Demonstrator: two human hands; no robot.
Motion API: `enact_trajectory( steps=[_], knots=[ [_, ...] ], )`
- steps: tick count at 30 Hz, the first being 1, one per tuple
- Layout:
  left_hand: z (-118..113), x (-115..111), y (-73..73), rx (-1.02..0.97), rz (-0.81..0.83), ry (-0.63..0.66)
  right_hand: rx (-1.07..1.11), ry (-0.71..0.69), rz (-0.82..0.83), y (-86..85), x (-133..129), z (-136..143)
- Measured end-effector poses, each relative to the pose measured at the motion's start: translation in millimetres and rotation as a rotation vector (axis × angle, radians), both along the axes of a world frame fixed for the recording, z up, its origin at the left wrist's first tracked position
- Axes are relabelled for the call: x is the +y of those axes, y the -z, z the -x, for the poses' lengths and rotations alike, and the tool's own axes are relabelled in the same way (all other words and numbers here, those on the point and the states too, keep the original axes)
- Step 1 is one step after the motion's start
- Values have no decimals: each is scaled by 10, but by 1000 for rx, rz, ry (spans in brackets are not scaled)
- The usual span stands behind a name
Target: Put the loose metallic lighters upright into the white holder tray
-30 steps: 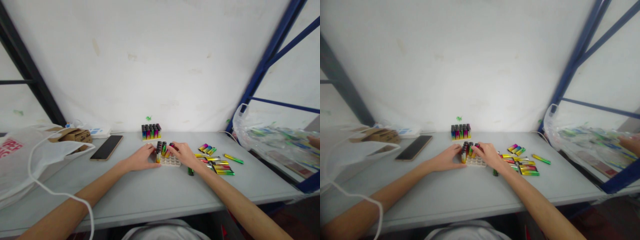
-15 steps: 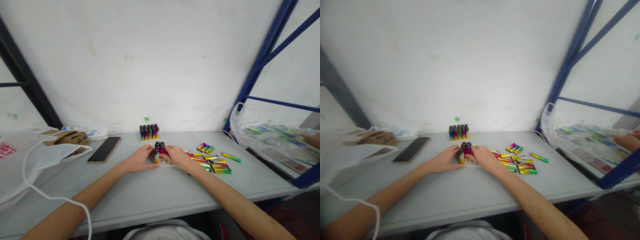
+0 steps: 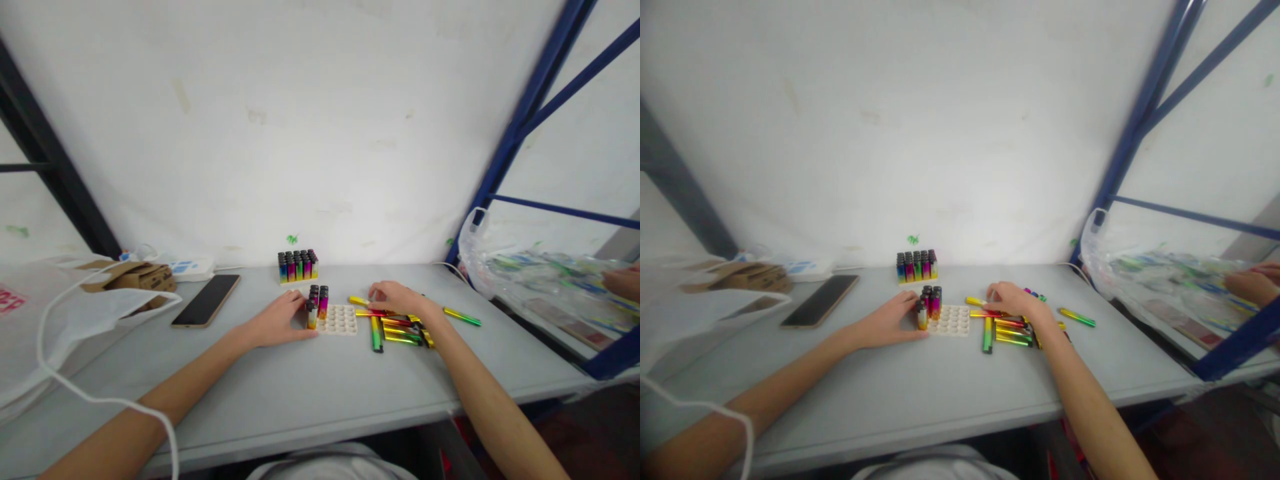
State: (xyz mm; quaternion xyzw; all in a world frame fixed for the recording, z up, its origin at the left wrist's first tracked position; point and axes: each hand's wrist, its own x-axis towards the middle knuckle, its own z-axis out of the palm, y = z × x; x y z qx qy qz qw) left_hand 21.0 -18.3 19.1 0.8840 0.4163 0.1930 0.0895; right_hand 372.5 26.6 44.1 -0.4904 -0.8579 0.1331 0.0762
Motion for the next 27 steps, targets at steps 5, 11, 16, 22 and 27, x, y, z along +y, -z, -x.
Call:
enact_trajectory(
  steps=[5,11,16,22,27],
  knots=[
    [5,6,9,-1,-14,13,46,-22,-85,78,30,52],
    [7,19,23,6,-24,11,436,33,-108,92,104,127],
    [2,21,20,-7,-24,20,914,-29,40,46,43,306],
    [-2,14,15,-2,-23,21,1260,-106,389,7,-192,583],
    [-4,6,9,12,-2,12,1185,-21,349,42,-254,730]
  ],
)
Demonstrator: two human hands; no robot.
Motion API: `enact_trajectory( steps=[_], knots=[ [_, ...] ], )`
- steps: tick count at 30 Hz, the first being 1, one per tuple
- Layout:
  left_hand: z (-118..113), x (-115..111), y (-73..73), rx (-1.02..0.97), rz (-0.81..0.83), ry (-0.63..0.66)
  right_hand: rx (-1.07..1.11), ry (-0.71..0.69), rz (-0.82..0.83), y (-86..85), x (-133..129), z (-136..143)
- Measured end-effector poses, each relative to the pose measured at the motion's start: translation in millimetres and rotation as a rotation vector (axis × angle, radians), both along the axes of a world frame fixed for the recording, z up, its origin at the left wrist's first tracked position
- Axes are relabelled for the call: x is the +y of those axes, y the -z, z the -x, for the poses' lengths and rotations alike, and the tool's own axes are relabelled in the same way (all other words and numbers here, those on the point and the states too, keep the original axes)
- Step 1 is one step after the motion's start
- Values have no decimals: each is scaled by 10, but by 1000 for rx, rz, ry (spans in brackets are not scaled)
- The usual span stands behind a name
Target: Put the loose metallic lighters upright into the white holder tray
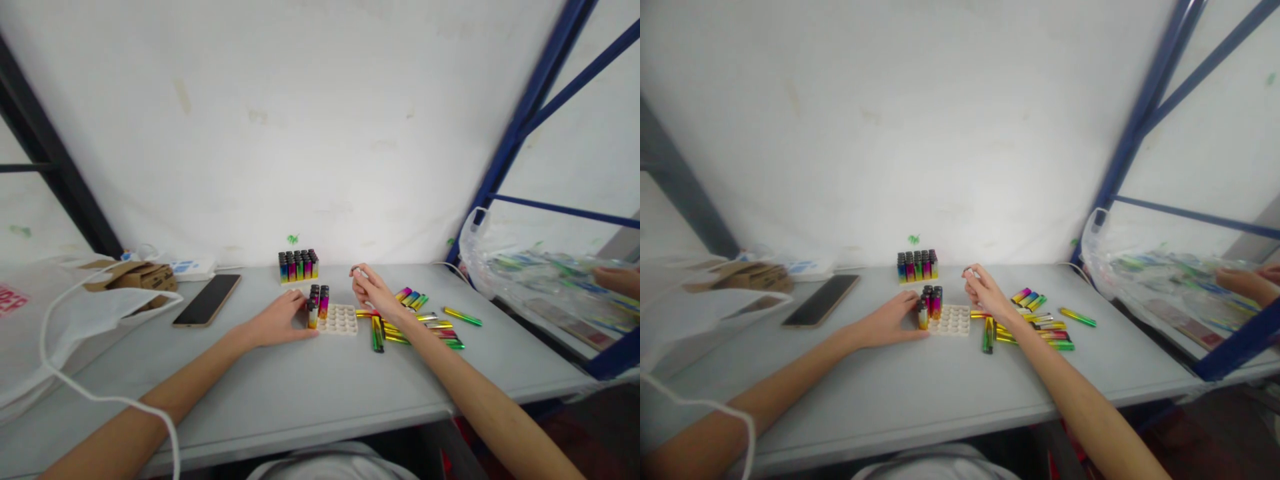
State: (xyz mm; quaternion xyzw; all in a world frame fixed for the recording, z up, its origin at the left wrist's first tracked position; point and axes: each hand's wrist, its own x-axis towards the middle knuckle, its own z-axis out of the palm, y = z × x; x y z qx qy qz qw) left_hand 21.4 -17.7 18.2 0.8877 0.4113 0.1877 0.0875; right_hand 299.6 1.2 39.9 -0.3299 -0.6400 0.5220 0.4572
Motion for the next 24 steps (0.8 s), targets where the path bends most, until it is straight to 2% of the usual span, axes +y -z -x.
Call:
enact_trajectory(
  steps=[5,9,18,24],
  knots=[
    [4,6,9,-10,-11,15,-288,234,-253,131,20,96],
    [4,11,13,-13,-12,17,-432,355,-319,223,37,161],
    [6,10,19,-10,-21,13,-479,367,-402,189,7,161],
    [5,10,25,-20,-27,7,-505,348,-402,198,17,153]
  ],
)
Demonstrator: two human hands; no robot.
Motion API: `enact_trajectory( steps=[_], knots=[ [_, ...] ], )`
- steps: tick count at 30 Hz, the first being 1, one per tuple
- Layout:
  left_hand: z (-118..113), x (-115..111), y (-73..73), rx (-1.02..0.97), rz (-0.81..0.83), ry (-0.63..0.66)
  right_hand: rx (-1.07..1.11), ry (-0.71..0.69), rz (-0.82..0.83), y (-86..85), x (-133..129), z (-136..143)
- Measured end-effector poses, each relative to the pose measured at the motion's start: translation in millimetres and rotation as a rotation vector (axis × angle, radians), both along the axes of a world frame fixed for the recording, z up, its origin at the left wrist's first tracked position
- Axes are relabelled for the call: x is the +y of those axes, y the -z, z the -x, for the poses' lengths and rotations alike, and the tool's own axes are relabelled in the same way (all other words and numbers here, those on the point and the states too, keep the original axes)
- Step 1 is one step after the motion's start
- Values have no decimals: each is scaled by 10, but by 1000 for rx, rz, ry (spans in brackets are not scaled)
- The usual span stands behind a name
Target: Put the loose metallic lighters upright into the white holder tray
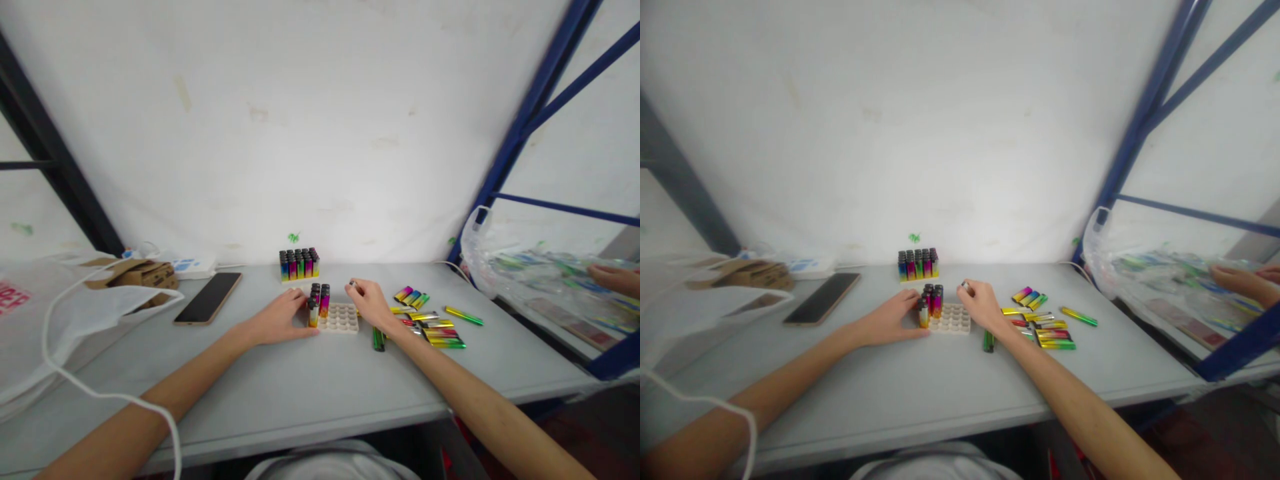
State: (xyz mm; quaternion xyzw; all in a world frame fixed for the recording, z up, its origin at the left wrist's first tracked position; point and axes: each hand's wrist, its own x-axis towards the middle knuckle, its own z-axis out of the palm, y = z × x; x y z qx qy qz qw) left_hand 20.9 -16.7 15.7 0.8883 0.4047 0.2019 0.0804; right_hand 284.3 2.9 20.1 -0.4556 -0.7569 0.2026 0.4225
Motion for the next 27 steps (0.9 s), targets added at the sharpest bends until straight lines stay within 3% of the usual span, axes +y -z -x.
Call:
enact_trajectory(
  steps=[5,12,18,22,27],
  knots=[
    [-5,-11,-22,2,25,1,-20,-13,-14,1,0,5],
    [1,-1,0,-19,23,-4,-142,-79,-36,-128,-115,-24],
    [-7,-3,-21,-1,20,18,-272,-199,-205,-197,-137,-65],
    [-2,10,-3,-1,20,14,-343,-255,-91,-192,-155,-54],
    [6,12,14,-2,5,22,-274,-245,-28,-157,-197,7]
  ],
)
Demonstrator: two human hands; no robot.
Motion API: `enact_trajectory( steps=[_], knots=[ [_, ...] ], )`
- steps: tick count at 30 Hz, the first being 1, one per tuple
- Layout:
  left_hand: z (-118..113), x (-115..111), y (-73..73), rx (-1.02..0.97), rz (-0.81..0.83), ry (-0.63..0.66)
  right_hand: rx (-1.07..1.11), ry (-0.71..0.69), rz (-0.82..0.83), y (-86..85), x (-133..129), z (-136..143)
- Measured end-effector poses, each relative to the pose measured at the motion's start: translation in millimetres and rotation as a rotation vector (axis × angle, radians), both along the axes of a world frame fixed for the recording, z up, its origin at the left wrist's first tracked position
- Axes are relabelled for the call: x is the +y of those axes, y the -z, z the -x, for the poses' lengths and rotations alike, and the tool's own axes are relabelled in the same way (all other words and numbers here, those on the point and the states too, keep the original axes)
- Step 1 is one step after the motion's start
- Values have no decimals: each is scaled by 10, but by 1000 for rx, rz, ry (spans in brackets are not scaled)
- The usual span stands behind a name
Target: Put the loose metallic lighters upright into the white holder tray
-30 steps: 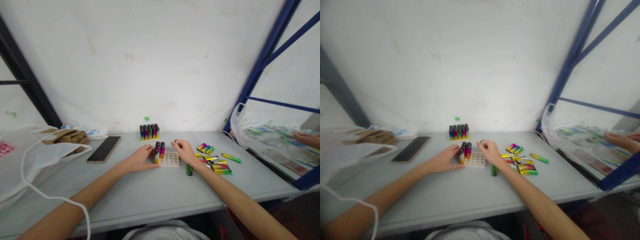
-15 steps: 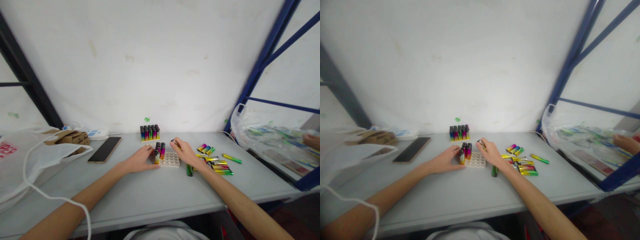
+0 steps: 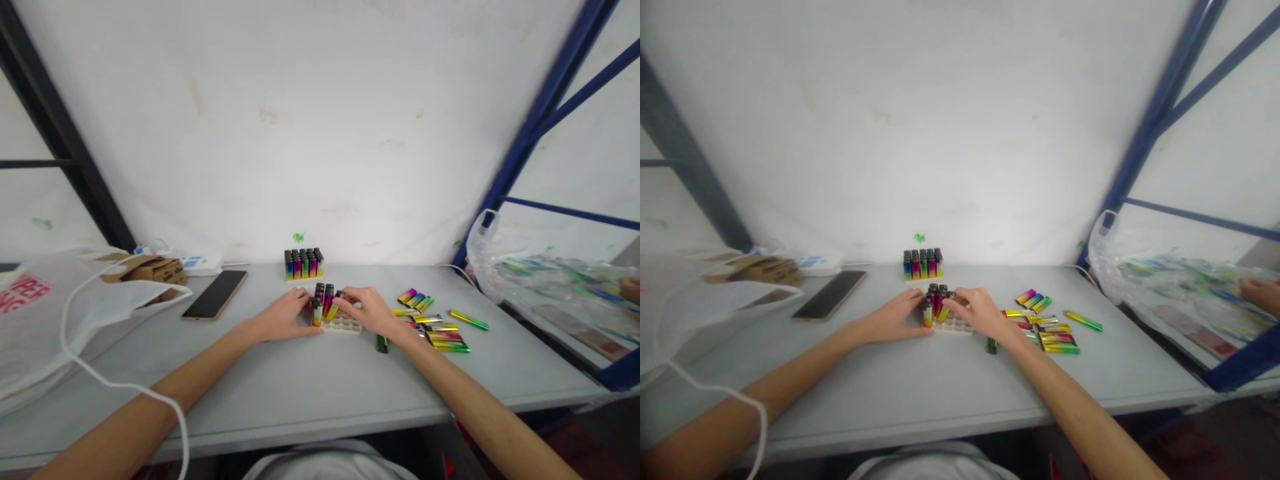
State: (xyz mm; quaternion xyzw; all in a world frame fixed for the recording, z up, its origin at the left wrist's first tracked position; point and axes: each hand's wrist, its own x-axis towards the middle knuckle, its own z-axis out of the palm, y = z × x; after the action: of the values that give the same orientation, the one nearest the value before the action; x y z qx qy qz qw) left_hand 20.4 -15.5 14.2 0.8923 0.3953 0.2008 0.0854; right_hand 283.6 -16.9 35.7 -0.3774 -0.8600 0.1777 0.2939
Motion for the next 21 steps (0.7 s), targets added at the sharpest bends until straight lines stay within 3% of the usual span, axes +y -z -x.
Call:
enact_trajectory(
  steps=[3,9,13,17,21],
  knots=[
    [0,-4,1,13,-5,-12,-53,-38,4,36,0,31],
    [-5,-15,-14,-14,-5,12,-256,-39,-181,100,18,128],
    [-9,-18,-25,-2,-1,0,-285,-36,-149,40,24,123],
    [-11,-12,-20,13,-5,-9,-289,-13,-87,-67,128,-160],
    [-11,-13,-22,2,4,-18,-335,102,-7,-144,310,-694]
  ],
)
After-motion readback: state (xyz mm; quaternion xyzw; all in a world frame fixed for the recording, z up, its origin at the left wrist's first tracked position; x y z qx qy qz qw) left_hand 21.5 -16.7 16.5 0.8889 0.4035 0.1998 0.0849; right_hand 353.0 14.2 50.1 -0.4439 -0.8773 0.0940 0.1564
